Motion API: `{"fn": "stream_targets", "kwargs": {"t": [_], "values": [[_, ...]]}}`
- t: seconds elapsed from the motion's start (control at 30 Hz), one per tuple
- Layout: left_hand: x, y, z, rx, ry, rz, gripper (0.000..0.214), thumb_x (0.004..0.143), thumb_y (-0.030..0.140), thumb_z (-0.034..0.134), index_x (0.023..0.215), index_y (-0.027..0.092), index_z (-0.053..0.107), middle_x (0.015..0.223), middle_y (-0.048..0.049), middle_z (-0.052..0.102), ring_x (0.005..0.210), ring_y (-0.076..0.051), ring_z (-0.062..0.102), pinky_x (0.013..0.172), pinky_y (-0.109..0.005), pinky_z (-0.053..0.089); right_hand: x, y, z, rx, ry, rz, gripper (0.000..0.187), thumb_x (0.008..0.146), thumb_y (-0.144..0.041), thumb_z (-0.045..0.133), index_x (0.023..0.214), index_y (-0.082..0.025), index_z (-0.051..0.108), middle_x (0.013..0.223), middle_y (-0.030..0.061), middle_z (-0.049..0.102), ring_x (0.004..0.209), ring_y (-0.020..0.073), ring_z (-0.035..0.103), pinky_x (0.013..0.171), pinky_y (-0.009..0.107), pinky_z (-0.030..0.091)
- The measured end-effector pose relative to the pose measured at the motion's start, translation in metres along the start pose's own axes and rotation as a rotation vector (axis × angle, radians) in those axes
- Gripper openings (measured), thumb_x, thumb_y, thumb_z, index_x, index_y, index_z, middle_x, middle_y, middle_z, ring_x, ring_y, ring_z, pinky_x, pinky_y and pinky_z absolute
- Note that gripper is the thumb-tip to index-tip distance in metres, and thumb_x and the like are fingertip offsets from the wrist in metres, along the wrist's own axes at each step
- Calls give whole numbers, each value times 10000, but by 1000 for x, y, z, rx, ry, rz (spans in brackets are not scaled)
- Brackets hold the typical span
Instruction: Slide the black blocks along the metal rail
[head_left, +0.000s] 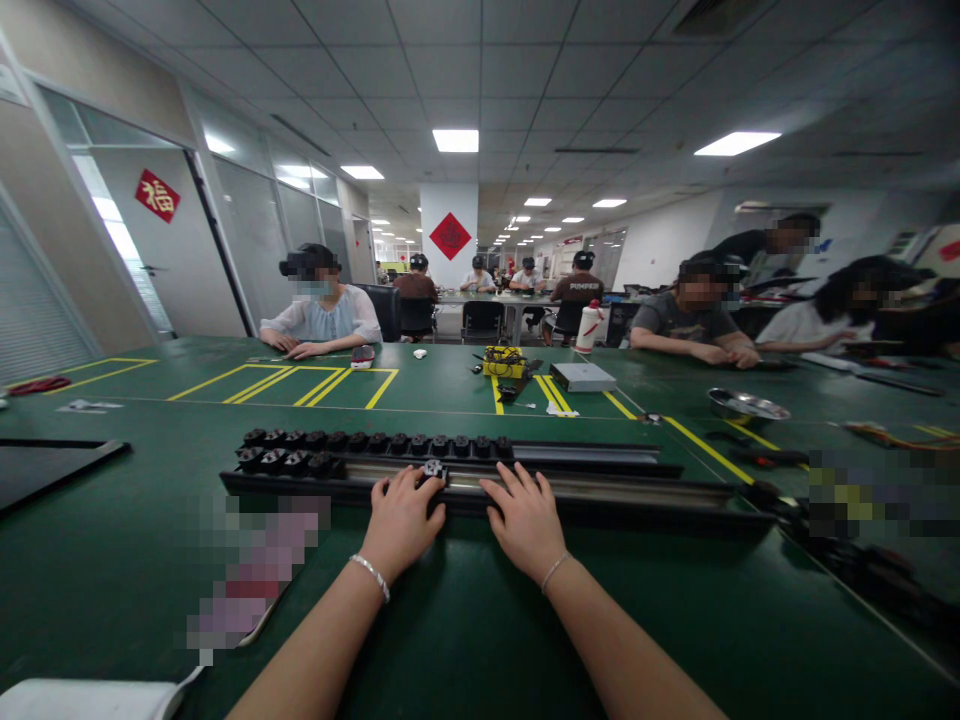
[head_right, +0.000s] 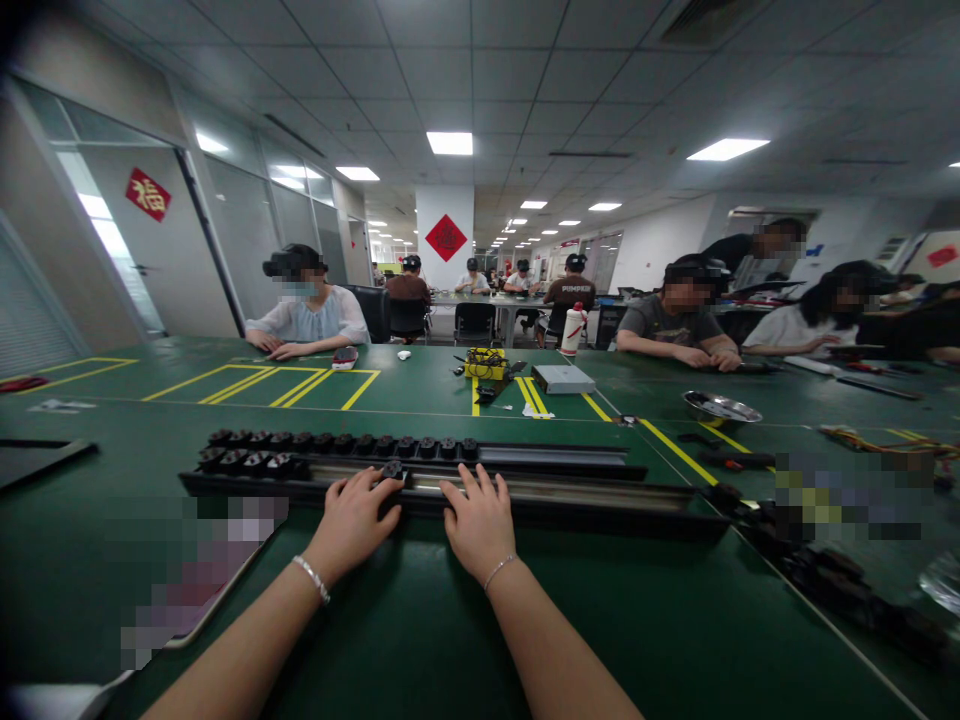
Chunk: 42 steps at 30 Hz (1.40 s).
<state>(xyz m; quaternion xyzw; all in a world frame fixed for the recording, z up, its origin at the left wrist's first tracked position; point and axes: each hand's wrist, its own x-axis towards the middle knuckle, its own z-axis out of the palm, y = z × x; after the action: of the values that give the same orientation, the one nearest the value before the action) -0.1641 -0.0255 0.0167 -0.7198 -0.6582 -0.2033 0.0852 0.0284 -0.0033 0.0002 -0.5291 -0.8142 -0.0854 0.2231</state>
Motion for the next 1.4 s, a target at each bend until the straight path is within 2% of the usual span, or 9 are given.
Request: {"fn": "stream_targets", "kwargs": {"t": [1.03,1.4], "values": [[-1,0,4,18,22,27,305,770,350,477,1061,331,568,1167,-64,566,1190,-243,420,950,-497,255,0,2,5,9,27,-6,376,830,-320,451,1197,-373,508,1370,-5,417,1279,246,299,1029,467,153],[-1,2,3,-24,11,11,310,763,334,492,1064,332,566,1170,-53,565,1102,-221,491,973,-522,226,0,1,3,-11,15,-2,380,835,-324,445,1207,-376,502,1374,-5,413,1281,242,297,1029,463,154]]}}
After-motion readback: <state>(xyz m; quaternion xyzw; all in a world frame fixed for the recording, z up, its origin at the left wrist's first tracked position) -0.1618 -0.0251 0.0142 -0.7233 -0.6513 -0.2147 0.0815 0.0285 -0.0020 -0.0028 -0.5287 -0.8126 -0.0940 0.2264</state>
